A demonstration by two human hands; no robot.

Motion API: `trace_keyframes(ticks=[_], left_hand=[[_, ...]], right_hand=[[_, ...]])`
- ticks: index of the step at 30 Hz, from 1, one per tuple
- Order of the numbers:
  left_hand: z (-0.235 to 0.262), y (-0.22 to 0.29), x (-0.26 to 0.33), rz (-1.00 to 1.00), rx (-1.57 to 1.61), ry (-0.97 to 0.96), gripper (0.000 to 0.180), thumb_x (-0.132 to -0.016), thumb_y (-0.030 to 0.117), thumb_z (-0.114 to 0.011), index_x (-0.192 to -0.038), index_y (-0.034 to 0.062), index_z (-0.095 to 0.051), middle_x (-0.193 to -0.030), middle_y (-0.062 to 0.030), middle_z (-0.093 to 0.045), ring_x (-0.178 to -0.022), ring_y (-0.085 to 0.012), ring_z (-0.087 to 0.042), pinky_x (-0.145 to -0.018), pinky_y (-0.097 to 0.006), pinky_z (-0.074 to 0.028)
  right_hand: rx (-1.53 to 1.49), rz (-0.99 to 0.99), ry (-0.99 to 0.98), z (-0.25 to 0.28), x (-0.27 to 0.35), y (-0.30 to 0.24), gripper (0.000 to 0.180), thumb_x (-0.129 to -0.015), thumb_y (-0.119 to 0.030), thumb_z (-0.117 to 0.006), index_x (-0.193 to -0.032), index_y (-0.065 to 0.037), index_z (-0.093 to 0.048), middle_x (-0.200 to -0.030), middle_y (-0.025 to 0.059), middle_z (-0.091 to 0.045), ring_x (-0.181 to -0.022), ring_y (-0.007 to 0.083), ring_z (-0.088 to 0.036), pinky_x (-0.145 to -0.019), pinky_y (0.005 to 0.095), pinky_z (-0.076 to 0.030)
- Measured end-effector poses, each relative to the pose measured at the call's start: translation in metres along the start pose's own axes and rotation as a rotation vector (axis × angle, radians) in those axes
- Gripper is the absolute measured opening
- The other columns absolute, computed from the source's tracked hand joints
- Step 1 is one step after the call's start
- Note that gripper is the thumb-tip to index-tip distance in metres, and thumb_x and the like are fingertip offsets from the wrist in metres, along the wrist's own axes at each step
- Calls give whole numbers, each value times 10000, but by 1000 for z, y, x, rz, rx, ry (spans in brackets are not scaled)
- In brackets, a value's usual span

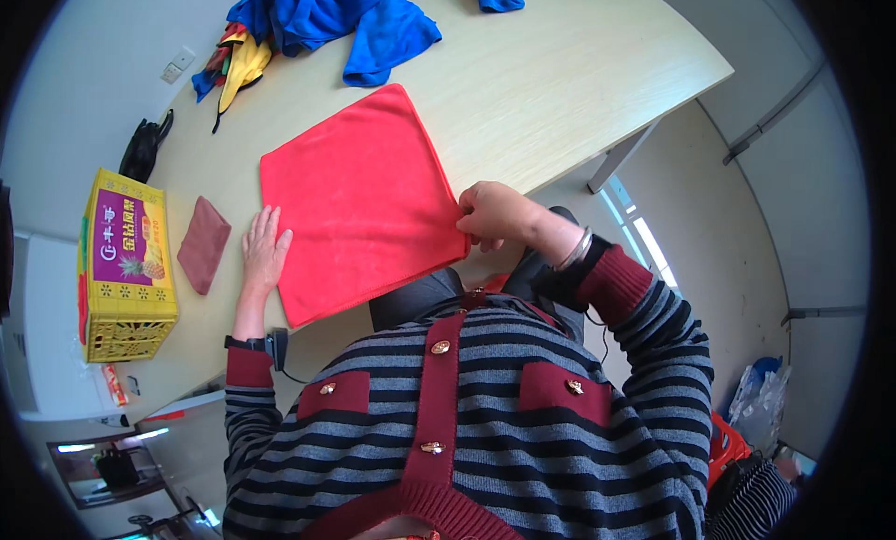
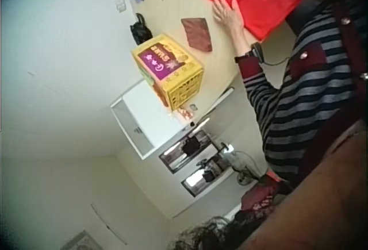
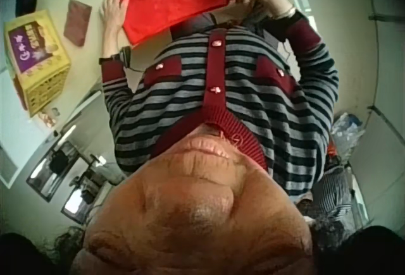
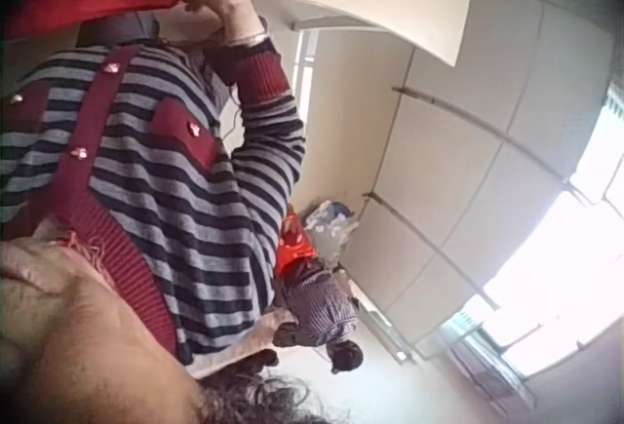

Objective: Folding square pieces of colorful fabric on a table in a workspace.

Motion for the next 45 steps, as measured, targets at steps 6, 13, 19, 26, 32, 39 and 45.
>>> trace_keyframes(ticks=[6, 13, 19, 26, 32, 39, 45], left_hand=[[17, -20, -58, -79, 93, 26, 689, -1024, 498, -419, -1542, 55, -318, -1601, -185, -294, -1500, -328, -235, -1221, -461, -161], [-10, -11, -117, -87, 45, 14, 752, -1007, 561, -415, -1567, 82, -265, -1631, -172, -223, -1520, -323, -175, -1224, -492, -149], [-24, -14, -118, -44, 90, 36, 771, -1000, 586, -411, -1583, 115, -231, -1652, -154, -163, -1532, -317, -123, -1228, -505, -134], [-18, -17, -116, 8, 81, 40, 766, -1002, 585, -406, -1589, 132, -218, -1661, -143, -133, -1537, -313, -98, -1228, -511, -117], [-5, 4, -87, -1, 21, 13, 740, -1002, 546, -434, -1583, 130, -242, -1654, -151, -159, -1535, -313, -115, -1228, -513, -108], [-1, 90, 63, -139, 45, 78, 668, -1000, 425, -492, -1554, 98, -311, -1630, -171, -221, -1511, -335, -189, -1222, -511, -120], [-7, 66, 103, 33, 102, 194, 635, -1007, 395, -485, -1544, 94, -330, -1620, -160, -251, -1499, -334, -219, -1221, -495, -127]], right_hand=[[331, 93, 249, 61, -85, -52, 275, -882, -194, -615, -1057, 15, -648, -871, 137, -714, -729, 238, -703, -647, 361, -579], [994, 574, 322, -25, -165, -124, 712, -975, -510, -492, -1521, -76, -350, -1606, 153, -293, -1479, 342, -271, -1197, 469, -243], [1071, 441, 216, -44, -197, -113, 775, -1005, -599, -350, -1580, -93, -234, -1648, 137, -203, -1528, 349, -141, -1226, 492, -155], [971, 262, 420, 32, -199, -89, 761, -1009, -595, -348, -1572, -91, -259, -1640, 137, -225, -1529, 346, -140, -1222, 517, -145], [1122, 206, 487, 13, -146, -83, 773, -1009, -592, -373, -1568, -71, -256, -1627, 175, -232, -1518, 375, -164, -1205, 552, -175], [989, 651, 267, -121, -20, -75, 772, -1001, -557, -437, -1562, -55, -263, -1617, 191, -250, -1514, 372, -181, -1218, 521, -168], [1011, 609, 356, -97, -21, -46, 735, -999, -523, -452, -1553, -66, -300, -1618, 159, -266, -1515, 340, -194, -1235, 493, -127]])
Point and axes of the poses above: each hand's wrist, its own x-axis away from the middle knuckle, its own z-axis out of the back of the hand, y = z × x, the point moved 7 cm from there along -x, towards the middle knuckle
